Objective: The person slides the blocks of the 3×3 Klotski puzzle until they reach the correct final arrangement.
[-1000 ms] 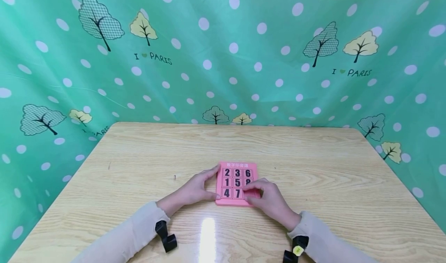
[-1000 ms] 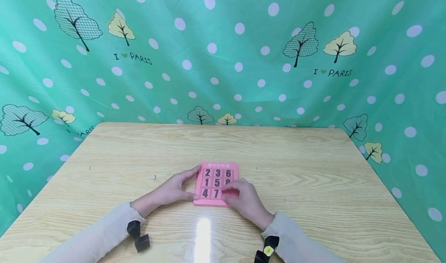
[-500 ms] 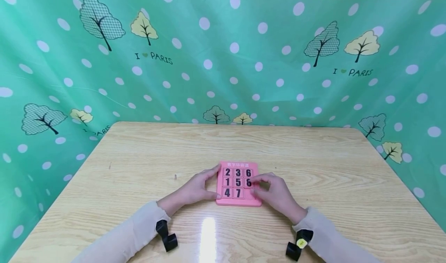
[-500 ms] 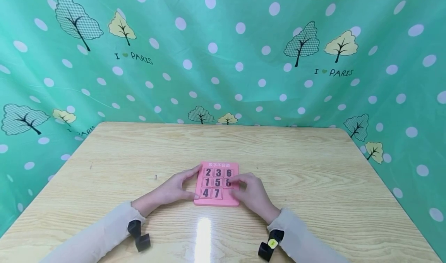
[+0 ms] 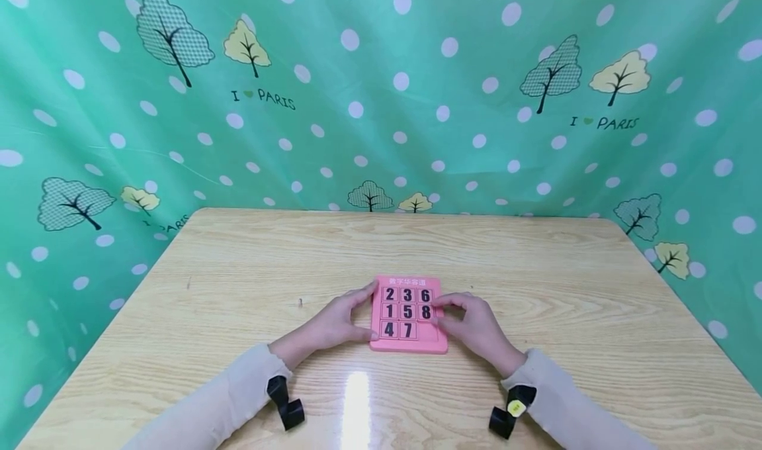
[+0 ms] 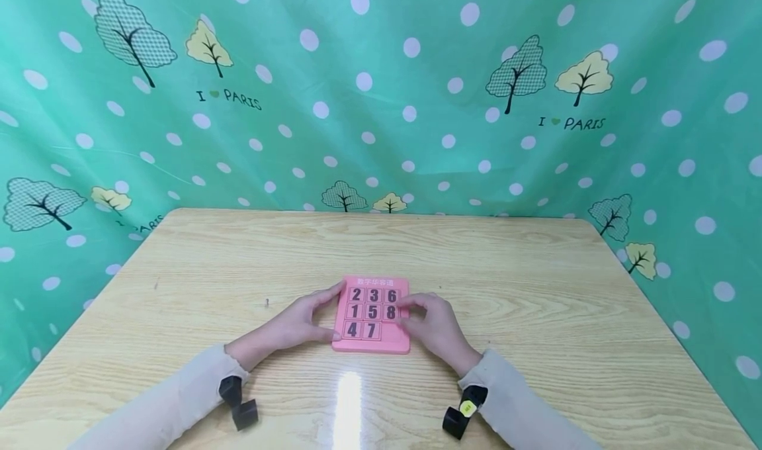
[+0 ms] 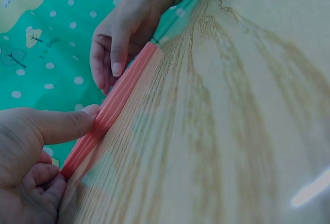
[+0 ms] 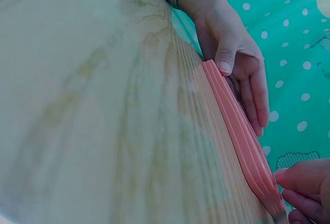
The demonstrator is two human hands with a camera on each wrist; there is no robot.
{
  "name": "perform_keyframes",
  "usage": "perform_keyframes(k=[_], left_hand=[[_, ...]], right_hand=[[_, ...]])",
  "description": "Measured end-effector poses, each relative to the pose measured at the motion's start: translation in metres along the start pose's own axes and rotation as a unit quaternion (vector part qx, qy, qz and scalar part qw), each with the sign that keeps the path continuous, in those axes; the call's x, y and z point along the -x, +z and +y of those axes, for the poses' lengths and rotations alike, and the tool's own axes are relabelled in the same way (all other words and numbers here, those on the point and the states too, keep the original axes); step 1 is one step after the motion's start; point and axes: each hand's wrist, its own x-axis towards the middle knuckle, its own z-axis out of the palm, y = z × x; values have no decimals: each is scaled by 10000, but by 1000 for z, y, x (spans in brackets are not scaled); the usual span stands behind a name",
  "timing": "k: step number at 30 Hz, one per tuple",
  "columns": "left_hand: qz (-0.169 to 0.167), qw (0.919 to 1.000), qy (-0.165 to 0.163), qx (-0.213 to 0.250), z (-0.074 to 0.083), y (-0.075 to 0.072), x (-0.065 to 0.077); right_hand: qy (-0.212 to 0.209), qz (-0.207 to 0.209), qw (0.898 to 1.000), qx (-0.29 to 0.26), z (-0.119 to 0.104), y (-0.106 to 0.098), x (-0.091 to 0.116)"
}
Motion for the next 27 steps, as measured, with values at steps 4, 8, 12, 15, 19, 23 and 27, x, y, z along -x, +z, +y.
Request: perform_keyframes(k=[4,8,12,15,19,23,27], left_hand=[[-22,10000,62,0,0,0,-1],[-27,10000,71,32,0,0,-1],[-16,10000,21,10,0,0,-1],[-6,10000,9,-17,1,-1,0],[5,10000,56,47,1,-1,0],[-2,9999,63,123,2,-1,0],[4,9999,30,124,2,-1,0]], right_hand=[[-26,-43,10000,-77,0,-1,0],[-60,-75,9999,-45,0,-1,0],[-88,-108,9999,-21,0,-1,3],[-72,-159,9998,-16,0,-2,5],[24,-217,9998,-25,-2,-3,9],[35,-274,9996,-78,-2,-4,13],[-47,-310,9994,-144,-1,-4,16]])
